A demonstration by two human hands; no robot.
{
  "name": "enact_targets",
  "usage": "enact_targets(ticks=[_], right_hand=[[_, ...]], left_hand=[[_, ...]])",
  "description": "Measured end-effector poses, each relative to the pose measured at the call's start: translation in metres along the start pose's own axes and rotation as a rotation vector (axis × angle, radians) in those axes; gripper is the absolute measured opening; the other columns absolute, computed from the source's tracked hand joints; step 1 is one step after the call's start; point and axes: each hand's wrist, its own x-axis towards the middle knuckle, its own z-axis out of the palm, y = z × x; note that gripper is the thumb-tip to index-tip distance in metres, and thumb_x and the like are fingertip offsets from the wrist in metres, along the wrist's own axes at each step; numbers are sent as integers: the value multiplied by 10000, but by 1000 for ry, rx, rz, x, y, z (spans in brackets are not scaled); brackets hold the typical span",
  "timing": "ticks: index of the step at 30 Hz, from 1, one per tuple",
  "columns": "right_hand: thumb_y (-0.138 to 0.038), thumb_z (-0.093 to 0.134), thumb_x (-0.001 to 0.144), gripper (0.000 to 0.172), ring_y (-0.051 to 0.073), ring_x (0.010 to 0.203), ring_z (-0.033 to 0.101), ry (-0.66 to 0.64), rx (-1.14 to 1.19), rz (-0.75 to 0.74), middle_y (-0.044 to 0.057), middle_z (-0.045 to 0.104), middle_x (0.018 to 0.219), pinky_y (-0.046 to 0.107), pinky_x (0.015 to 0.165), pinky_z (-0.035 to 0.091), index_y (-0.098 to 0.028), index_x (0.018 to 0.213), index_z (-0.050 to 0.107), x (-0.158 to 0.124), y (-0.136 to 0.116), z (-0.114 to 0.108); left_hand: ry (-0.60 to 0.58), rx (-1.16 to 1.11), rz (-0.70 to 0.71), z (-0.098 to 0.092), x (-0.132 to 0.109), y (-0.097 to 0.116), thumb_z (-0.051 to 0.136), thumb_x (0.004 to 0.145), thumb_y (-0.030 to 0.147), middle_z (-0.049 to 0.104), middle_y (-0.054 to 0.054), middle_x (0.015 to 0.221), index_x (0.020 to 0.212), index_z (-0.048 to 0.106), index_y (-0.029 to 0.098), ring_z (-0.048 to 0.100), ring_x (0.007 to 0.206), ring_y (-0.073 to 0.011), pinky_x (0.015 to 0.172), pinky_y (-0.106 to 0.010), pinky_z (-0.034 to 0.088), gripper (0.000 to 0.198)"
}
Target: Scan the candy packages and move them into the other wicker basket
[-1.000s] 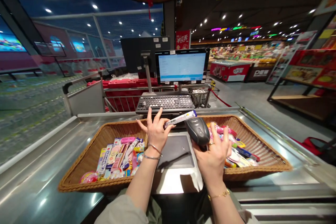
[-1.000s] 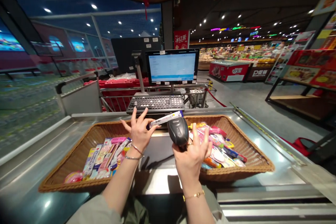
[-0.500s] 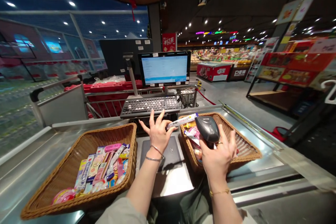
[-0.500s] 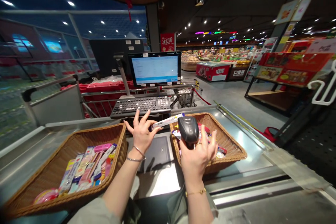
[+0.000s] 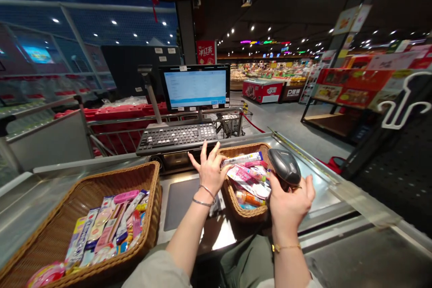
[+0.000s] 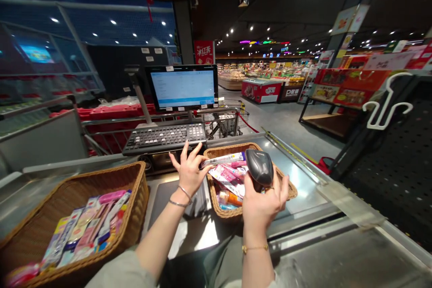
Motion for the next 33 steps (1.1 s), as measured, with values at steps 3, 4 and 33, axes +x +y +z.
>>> enact_targets(ticks=[3,4,33], right_hand=[[-532,673,727,512,365,1325,451,92,-7,28,196,700,1066,504,1089,366,-92,986,715,5,6,-1],[-535,674,727,507,367,1320,458,108,-4,29,197,703,1053,506,1091,366,-89,965,719,6,8,-1],[-495,671,769,552,343,1337,439,-198,207,-48,205,660,1193,529,1099,358,-79,1131,675,-45,-56,16]], left_hand=[[-29,-30,13,11,1,10,666,836,364,562,16,1424,861,657,286,250,1469,-325,1104,-746,-84,82],[-42,-39,16,15,1,14,669,833,378,560,11,1427,867,657,284,248,1470,-326,1106,-746,-78,100],[-45,108,-125,-37,-18,-28,547,905,435,329,-185,1565,1420,417,153,166,1489,-341,1165,-670,127,602]])
